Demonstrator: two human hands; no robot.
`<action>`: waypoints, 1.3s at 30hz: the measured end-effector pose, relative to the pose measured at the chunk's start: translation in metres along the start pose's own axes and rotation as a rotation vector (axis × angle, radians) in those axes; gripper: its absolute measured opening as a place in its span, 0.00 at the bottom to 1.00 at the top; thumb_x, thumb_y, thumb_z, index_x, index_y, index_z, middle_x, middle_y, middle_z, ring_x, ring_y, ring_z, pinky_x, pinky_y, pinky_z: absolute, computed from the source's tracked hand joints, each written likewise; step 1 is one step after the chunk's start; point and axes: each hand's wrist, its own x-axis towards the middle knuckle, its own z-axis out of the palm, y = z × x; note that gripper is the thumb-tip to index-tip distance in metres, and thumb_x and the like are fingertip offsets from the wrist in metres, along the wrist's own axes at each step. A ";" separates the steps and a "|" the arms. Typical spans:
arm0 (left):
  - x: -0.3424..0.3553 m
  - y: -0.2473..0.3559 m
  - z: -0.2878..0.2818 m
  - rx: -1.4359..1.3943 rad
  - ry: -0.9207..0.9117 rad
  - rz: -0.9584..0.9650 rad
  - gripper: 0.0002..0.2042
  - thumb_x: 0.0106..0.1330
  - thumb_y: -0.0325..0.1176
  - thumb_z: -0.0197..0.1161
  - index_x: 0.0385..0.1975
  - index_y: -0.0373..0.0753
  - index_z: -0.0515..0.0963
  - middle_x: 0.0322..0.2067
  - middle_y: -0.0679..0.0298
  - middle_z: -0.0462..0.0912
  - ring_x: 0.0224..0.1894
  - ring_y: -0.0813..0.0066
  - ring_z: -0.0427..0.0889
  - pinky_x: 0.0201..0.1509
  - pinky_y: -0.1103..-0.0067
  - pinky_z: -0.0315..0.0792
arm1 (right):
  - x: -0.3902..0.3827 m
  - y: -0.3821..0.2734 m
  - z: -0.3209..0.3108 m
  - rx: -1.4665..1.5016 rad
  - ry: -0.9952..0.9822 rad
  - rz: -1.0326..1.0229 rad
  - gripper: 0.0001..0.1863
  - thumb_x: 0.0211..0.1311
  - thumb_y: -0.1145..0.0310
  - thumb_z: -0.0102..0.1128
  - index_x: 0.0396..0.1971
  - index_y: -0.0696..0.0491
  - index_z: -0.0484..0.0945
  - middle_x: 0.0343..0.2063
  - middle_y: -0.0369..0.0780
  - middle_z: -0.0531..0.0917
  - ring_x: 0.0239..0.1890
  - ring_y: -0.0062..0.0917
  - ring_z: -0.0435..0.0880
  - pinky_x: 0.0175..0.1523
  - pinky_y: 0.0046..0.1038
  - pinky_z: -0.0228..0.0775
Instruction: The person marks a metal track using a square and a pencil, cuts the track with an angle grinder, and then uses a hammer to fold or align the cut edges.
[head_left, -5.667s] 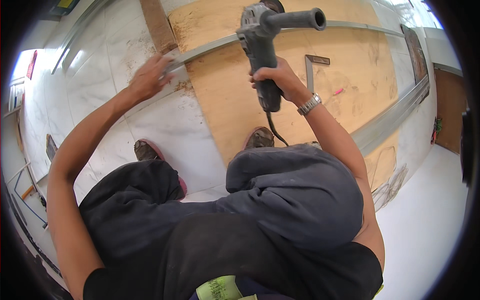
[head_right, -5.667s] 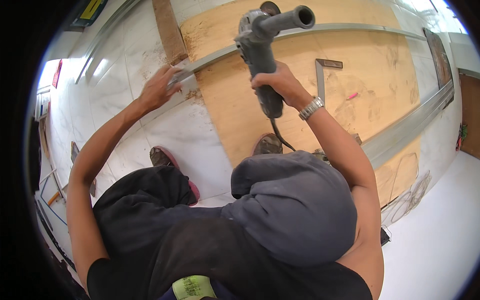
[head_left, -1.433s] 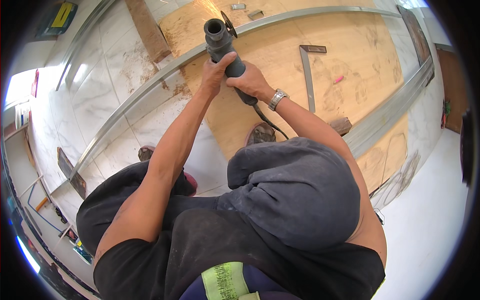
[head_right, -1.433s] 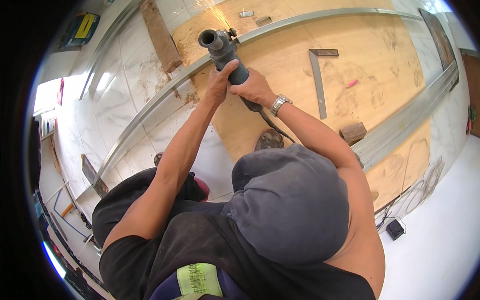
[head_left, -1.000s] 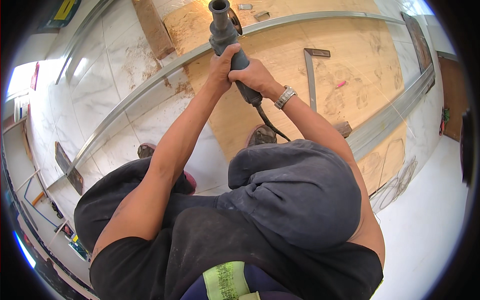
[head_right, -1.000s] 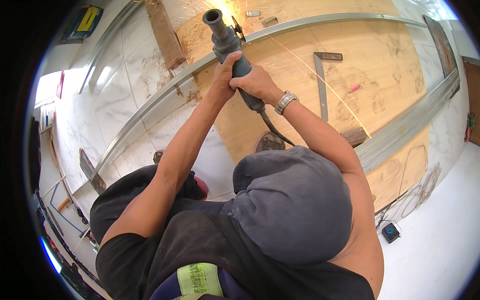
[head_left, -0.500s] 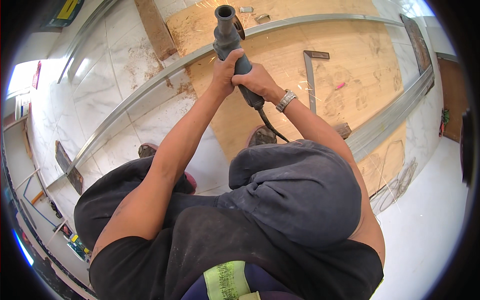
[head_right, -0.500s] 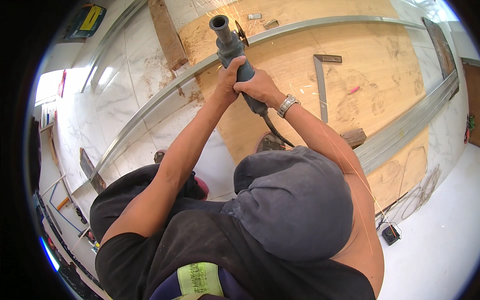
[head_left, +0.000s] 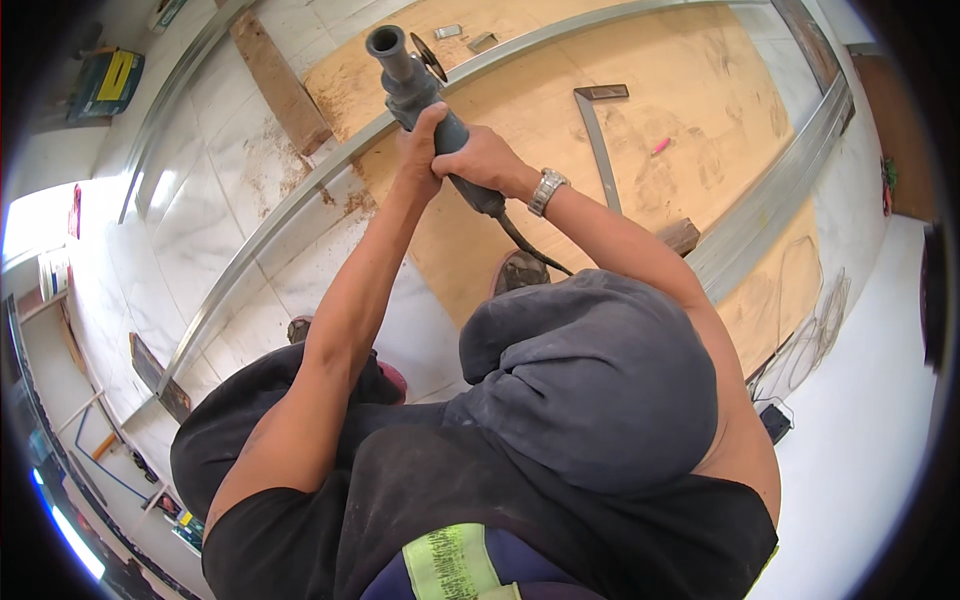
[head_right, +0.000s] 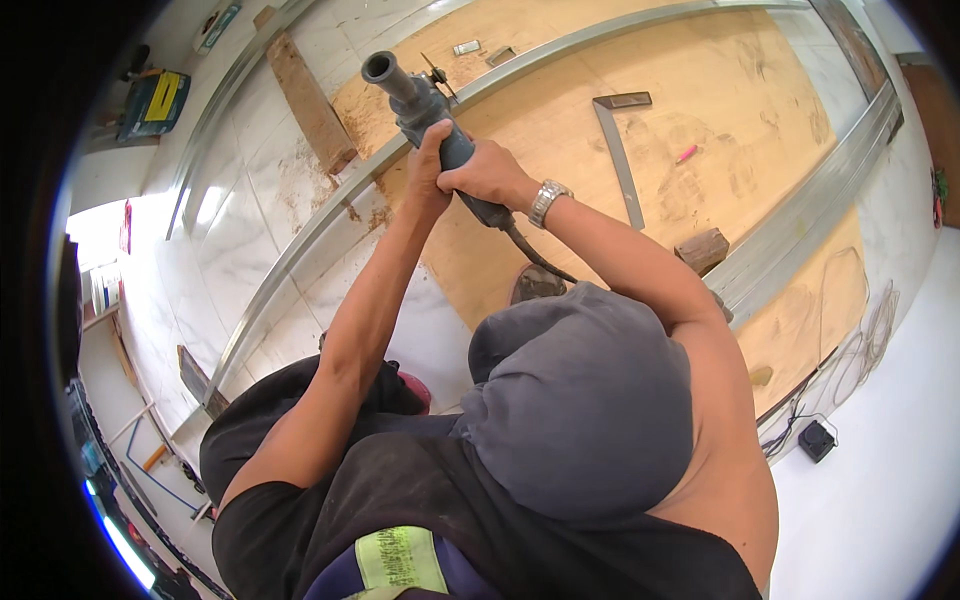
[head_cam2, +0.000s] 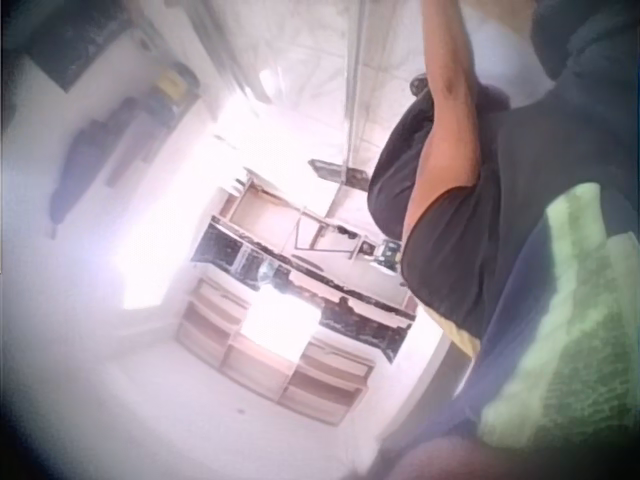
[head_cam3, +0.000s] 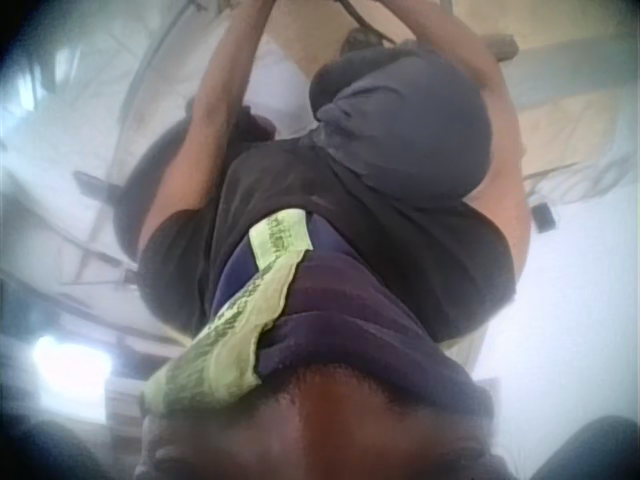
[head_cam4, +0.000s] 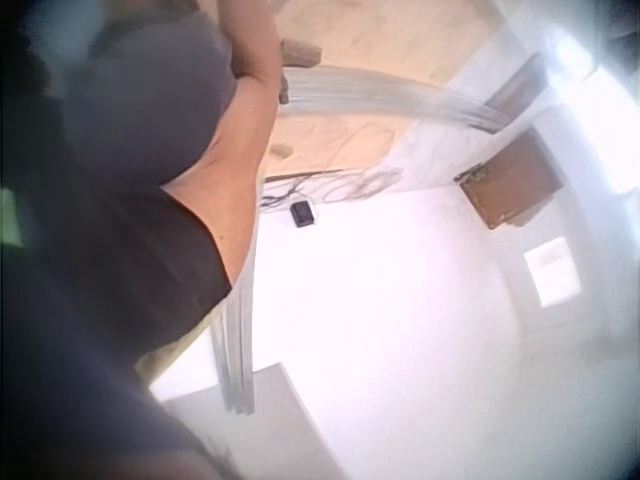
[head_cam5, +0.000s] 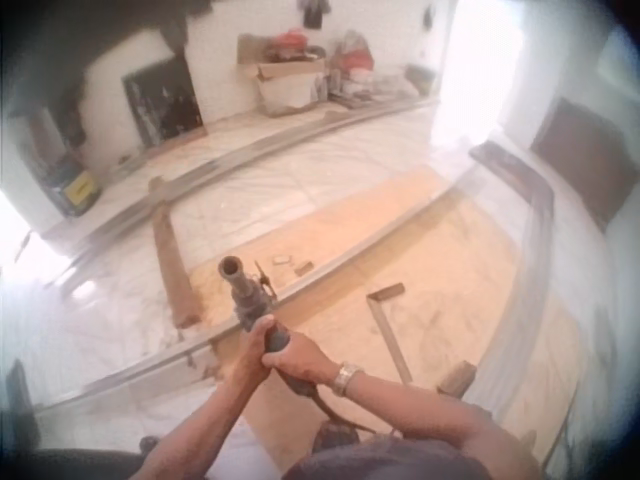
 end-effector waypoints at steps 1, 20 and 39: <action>0.001 0.002 0.001 -0.001 0.008 0.008 0.19 0.59 0.42 0.73 0.44 0.38 0.78 0.34 0.67 0.81 0.34 0.76 0.82 0.39 0.76 0.77 | 0.001 -0.002 -0.001 -0.009 -0.011 0.038 0.31 0.41 0.56 0.72 0.47 0.55 0.80 0.36 0.43 0.87 0.37 0.29 0.86 0.45 0.29 0.78; 0.008 0.005 -0.001 -0.088 0.022 -0.116 0.18 0.59 0.43 0.74 0.40 0.37 0.79 0.30 0.66 0.81 0.30 0.75 0.81 0.35 0.76 0.76 | 0.006 -0.019 -0.006 0.077 -0.069 0.166 0.25 0.42 0.60 0.73 0.40 0.57 0.80 0.32 0.39 0.85 0.31 0.24 0.83 0.37 0.26 0.75; -0.008 -0.007 0.001 0.035 0.076 -0.022 0.19 0.58 0.41 0.75 0.43 0.38 0.80 0.35 0.68 0.81 0.33 0.78 0.81 0.38 0.77 0.76 | -0.005 0.009 0.005 0.050 -0.014 0.043 0.18 0.47 0.62 0.71 0.34 0.59 0.81 0.28 0.37 0.84 0.28 0.23 0.82 0.34 0.26 0.74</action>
